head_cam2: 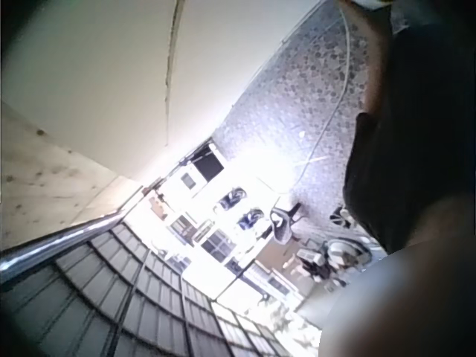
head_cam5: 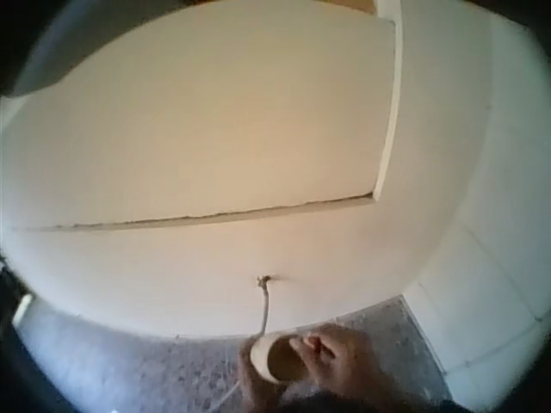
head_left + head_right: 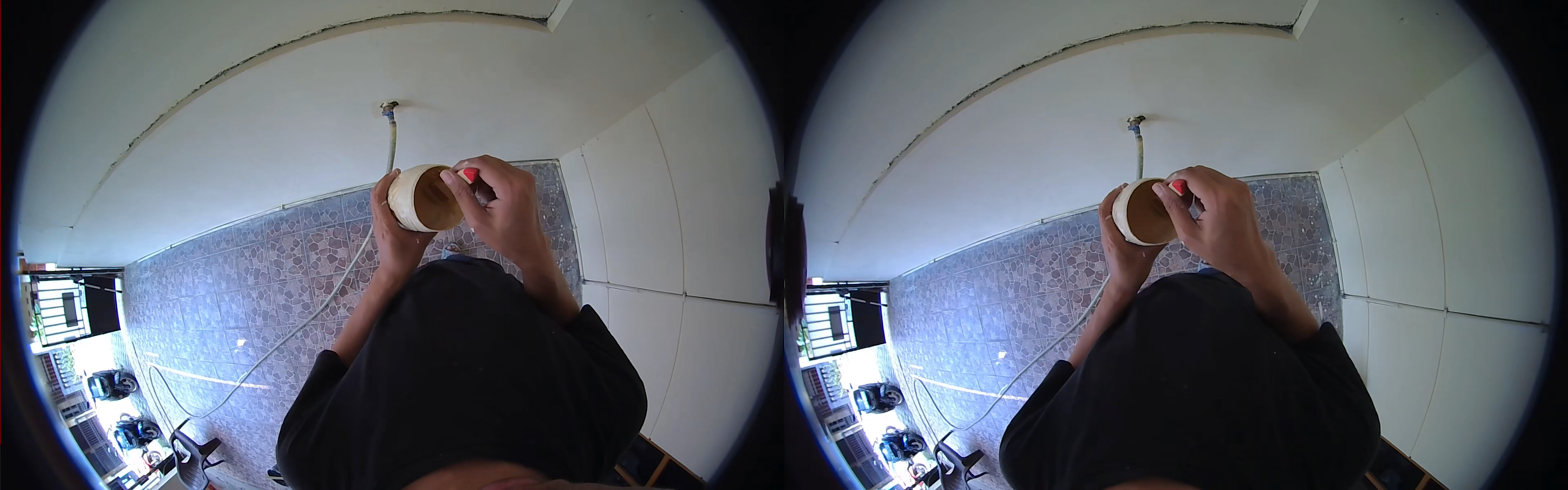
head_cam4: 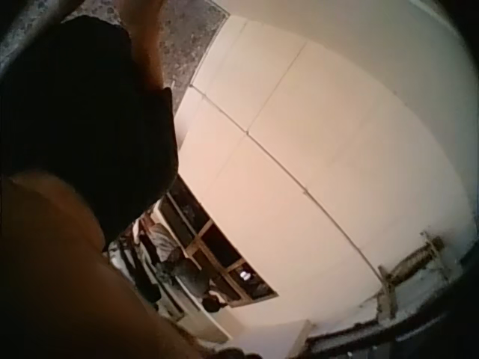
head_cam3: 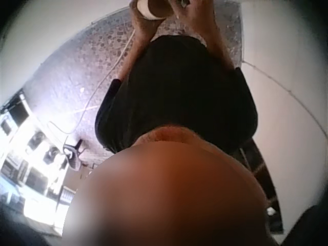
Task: The person is painting the edge of a ceiling beam using a brush and a small paint container.
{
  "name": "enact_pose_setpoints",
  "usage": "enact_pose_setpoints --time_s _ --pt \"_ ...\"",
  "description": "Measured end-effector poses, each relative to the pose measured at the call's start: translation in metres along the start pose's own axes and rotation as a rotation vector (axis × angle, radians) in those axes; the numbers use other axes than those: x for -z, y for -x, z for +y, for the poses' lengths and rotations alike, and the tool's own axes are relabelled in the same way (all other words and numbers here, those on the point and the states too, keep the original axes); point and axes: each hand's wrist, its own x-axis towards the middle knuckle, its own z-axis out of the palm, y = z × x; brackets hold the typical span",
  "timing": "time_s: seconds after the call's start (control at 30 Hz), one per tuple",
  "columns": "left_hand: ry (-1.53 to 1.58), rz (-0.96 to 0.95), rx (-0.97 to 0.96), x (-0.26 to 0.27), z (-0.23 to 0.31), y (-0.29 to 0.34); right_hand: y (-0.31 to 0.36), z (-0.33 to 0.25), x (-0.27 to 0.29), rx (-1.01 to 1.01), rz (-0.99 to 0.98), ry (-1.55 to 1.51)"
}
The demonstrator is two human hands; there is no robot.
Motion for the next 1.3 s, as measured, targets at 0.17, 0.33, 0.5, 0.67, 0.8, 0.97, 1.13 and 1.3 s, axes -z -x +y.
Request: enact_pose_setpoints --time_s 0.17,0.33,0.5,0.67,0.8,0.97,1.13,1.3 --pt "-0.012 0.02 -0.002 0.004 0.001 0.004 0.0 -0.006 -0.003 0.017 -0.027 0.049" --pt "-0.028 0.027 -0.005 0.006 0.0 0.004 0.001 -0.002 -0.006 0.02 -0.009 0.024" --pt "-0.015 0.0 0.042 0.009 0.002 0.005 0.008 0.01 0.002 -0.262 0.146 -0.159" --pt "0.036 -0.043 0.163 0.009 0.003 0.006 0.009 0.008 0.006 -0.177 0.032 -0.195" --pt "0.053 -0.07 0.191 0.008 0.002 0.003 0.01 0.004 -0.006 0.116 0.03 -0.005" --pt "0.053 -0.082 0.189 0.007 -0.003 -0.002 0.009 0.012 -0.014 0.189 0.004 0.034" --pt "0.09 -0.09 0.249 0.007 -0.01 -0.004 0.013 0.008 -0.017 0.217 -0.01 0.095" --pt "0.091 -0.109 0.197 0.011 -0.017 -0.006 0.014 0.002 -0.025 0.123 0.007 0.021"
